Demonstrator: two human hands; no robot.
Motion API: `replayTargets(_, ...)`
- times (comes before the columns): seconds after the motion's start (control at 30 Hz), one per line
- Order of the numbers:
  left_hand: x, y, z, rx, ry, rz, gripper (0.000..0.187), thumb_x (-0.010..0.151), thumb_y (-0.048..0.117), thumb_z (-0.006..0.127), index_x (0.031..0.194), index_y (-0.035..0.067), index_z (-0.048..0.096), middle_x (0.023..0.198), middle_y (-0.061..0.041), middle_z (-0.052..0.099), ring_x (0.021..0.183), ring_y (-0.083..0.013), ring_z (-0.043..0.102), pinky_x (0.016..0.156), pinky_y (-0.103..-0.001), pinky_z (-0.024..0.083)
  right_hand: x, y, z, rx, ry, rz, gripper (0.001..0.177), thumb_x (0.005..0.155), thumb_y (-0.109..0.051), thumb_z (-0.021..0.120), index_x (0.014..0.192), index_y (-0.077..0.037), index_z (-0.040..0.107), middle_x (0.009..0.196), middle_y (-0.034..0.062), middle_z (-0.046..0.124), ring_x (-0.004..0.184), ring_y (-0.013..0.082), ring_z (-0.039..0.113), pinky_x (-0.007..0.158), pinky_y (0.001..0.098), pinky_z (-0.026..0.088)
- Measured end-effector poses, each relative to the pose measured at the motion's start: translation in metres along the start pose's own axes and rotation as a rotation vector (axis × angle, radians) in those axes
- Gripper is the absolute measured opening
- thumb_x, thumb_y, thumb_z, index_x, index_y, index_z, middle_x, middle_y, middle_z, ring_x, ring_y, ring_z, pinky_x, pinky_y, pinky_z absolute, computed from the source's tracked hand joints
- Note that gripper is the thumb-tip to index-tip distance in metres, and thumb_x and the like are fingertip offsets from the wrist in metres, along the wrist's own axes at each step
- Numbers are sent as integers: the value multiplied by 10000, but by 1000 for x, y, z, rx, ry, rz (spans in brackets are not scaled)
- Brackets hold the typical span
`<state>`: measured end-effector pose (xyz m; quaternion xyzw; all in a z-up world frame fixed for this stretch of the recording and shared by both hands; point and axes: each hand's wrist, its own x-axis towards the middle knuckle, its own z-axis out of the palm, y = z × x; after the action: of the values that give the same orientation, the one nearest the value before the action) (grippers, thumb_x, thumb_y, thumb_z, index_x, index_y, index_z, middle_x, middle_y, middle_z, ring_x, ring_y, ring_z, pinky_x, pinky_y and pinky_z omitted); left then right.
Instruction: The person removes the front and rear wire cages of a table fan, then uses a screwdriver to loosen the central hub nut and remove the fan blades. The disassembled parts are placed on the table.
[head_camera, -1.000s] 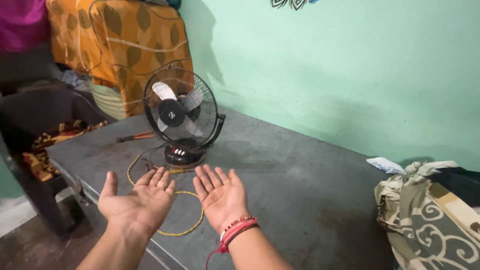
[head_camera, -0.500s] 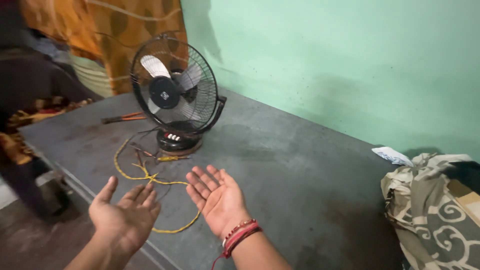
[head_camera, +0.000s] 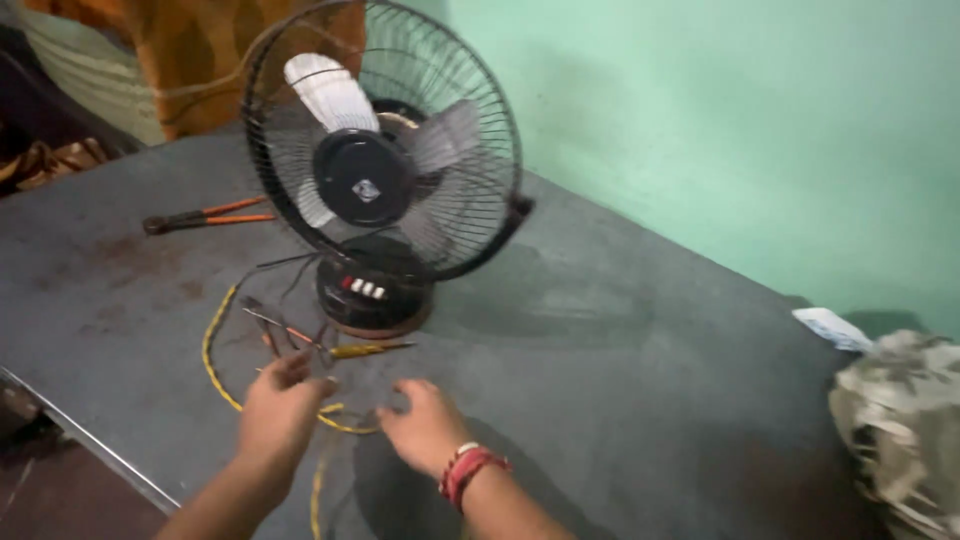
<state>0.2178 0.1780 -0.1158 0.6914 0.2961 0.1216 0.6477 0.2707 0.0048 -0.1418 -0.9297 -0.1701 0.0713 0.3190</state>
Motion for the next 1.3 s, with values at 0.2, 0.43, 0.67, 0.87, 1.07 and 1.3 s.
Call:
replayTargets(0.2, 42, -33, -4, 605, -122, -46, 678, 772, 274, 746, 1429, 255, 578, 1437, -115, 599, 1286, -316, 587, 1058, -432, 463, -9, 17, 42, -345, -204, 8, 686, 847, -280, 684, 1473, -103, 466, 1626, 168, 312, 1534, 366, 194, 1225, 538, 188)
replayTargets(0.43, 36, -51, 20, 537, 39, 274, 466, 740, 154, 688, 1205, 185, 699, 1499, -85, 521, 1304, -340, 542, 1014, -443, 464, -18, 52, 21, -198, -278, -263, 506, 857, -256, 683, 1312, -79, 547, 1646, 193, 325, 1534, 356, 236, 1199, 536, 219)
replayTargets(0.67, 33, -17, 42, 352, -71, 348, 348, 827, 229, 677, 1153, 108, 686, 1316, -94, 613, 983, -306, 686, 850, -415, 534, 20, 54, -27, 390, -347, -69, 136, 962, -153, 708, 1040, -45, 679, 1125, 123, 617, 1073, 212, 541, 899, 395, 435)
replayTargets(0.87, 67, 40, 29, 241, -316, 553, 376, 926, 354, 632, 891, 1, 756, 811, -105, 772, 800, -253, 729, 756, -363, 543, 73, -16, -130, 610, -310, -34, 161, 945, -225, 674, 1019, -82, 682, 777, -28, 655, 648, 61, 601, 578, 243, 489)
replayTargets(1.07, 104, 136, -5, 283, -475, 620, 376, 868, 355, 715, 802, -15, 720, 694, -96, 686, 682, -169, 617, 639, -353, 517, 94, -71, -244, 508, -185, -179, 162, 908, -199, 690, 918, -37, 695, 777, 6, 684, 661, 92, 635, 593, 261, 518)
replayTargets(1.3, 113, 192, -35, 380, -588, 721, 247, 808, 247, 757, 773, 3, 736, 642, -42, 679, 643, -107, 578, 606, -304, 499, 80, -73, -309, 350, -208, -63, 247, 871, -236, 549, 822, -30, 677, 807, 27, 790, 749, 131, 717, 690, 316, 551)
